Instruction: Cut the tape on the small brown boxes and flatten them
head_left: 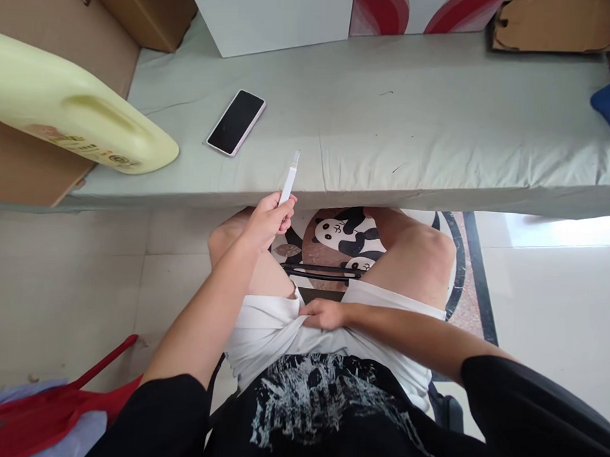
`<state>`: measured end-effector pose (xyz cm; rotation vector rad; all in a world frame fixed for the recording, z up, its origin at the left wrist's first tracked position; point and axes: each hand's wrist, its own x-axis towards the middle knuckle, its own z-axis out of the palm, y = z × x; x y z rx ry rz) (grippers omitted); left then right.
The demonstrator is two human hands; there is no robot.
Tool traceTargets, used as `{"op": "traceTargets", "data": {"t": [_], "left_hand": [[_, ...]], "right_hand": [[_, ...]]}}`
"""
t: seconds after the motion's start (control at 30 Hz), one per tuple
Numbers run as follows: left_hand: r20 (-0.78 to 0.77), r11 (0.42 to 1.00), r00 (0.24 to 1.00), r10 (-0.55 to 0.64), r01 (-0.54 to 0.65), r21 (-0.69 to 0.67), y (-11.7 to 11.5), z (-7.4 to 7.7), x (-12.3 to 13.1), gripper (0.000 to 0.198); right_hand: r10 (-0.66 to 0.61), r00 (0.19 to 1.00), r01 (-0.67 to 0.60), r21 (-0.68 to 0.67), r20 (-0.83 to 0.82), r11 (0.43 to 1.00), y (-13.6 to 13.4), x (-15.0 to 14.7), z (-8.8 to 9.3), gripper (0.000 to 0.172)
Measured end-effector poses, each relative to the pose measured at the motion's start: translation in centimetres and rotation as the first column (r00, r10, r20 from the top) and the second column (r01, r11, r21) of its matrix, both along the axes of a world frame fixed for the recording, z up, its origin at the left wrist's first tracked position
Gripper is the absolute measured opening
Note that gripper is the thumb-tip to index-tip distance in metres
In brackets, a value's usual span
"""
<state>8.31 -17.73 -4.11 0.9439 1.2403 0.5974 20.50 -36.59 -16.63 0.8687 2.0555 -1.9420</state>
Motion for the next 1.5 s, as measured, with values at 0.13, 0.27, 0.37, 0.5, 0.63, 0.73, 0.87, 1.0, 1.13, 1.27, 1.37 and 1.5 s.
{"op": "traceTargets", "data": {"t": [0.13, 0.27, 0.37, 0.5, 0.63, 0.73, 0.87, 1.0, 1.13, 1.27, 1.37, 1.5], "left_hand": [[0.014, 1.0, 1.0, 0.012, -0.012, 0.025, -0.1, 0.3, -0.2, 0.004], [0.011, 1.0, 1.0, 0.004, -0.004, 0.028, -0.5, 0.5, -0.4, 0.008], [0.003, 1.0, 1.0, -0.006, 0.006, 0.019, -0.9, 0.6, -0.7, 0.008], [0.022, 0.999, 0.999, -0.029, 0.029, 0.017, -1.0, 0.9, -1.1, 0.009], [0.073, 0.998, 0.996, -0.045, 0.042, 0.035, -1.2, 1.4, -1.1, 0.011], [0.117, 0.998, 0.992, -0.047, 0.042, 0.043, -1.6, 1.9, -1.3, 0.009], [0.155, 0.997, 0.986, -0.066, 0.06, 0.041, -1.7, 2.8, -2.0, 0.008], [0.177, 0.991, 0.977, -0.12, 0.107, 0.079, -0.7, 3.4, -1.3, 0.011], [0.129, 0.976, 0.975, -0.18, 0.161, 0.147, 1.9, 3.4, -0.6, 0.013], [-0.136, 0.886, 0.913, -0.384, 0.406, 0.226, 6.8, 3.7, -2.1, 0.012], [-0.247, 0.761, 0.79, -0.561, 0.61, 0.221, 12.8, 4.5, -3.0, 0.015], [-0.498, 0.834, 0.865, 0.059, 0.232, 0.501, 25.1, 6.2, -2.5, 0.014]], "right_hand": [[-0.028, 0.997, 0.029, -0.006, 0.075, 1.0, 3.0, -0.4, -1.1, 0.042], [-0.067, 0.979, 0.055, 0.063, 0.194, 0.996, 5.7, -0.6, -1.5, 0.041], [-0.118, 0.953, 0.08, 0.143, 0.279, 0.987, 6.5, -0.7, -1.7, 0.039], [-0.254, 0.905, 0.156, 0.29, 0.34, 0.944, 4.5, -2.1, -1.6, 0.041], [-0.429, 0.86, 0.301, 0.404, 0.277, 0.864, 0.3, -4.1, -0.3, 0.043], [-0.551, 0.829, 0.464, 0.43, 0.097, 0.774, -1.4, -3.7, 2.1, 0.039], [-0.694, 0.684, 0.722, 0.348, -0.226, 0.598, 1.9, 0.5, 6.7, 0.032], [-0.827, 0.419, 0.908, 0.149, -0.374, 0.392, 10.0, 3.3, 10.8, 0.043], [-0.849, 0.351, 0.912, -0.063, -0.394, 0.406, 18.5, 1.1, 12.5, 0.052], [-0.89, 0.173, 0.96, -0.13, -0.421, 0.248, 23.0, -0.5, 11.9, 0.048], [-0.9, 0.019, 0.988, -0.131, -0.436, 0.085, 23.4, 0.8, 11.0, 0.039], [-0.931, -0.06, 0.991, -0.13, -0.359, -0.014, 23.0, 2.8, 10.2, 0.036]]}}
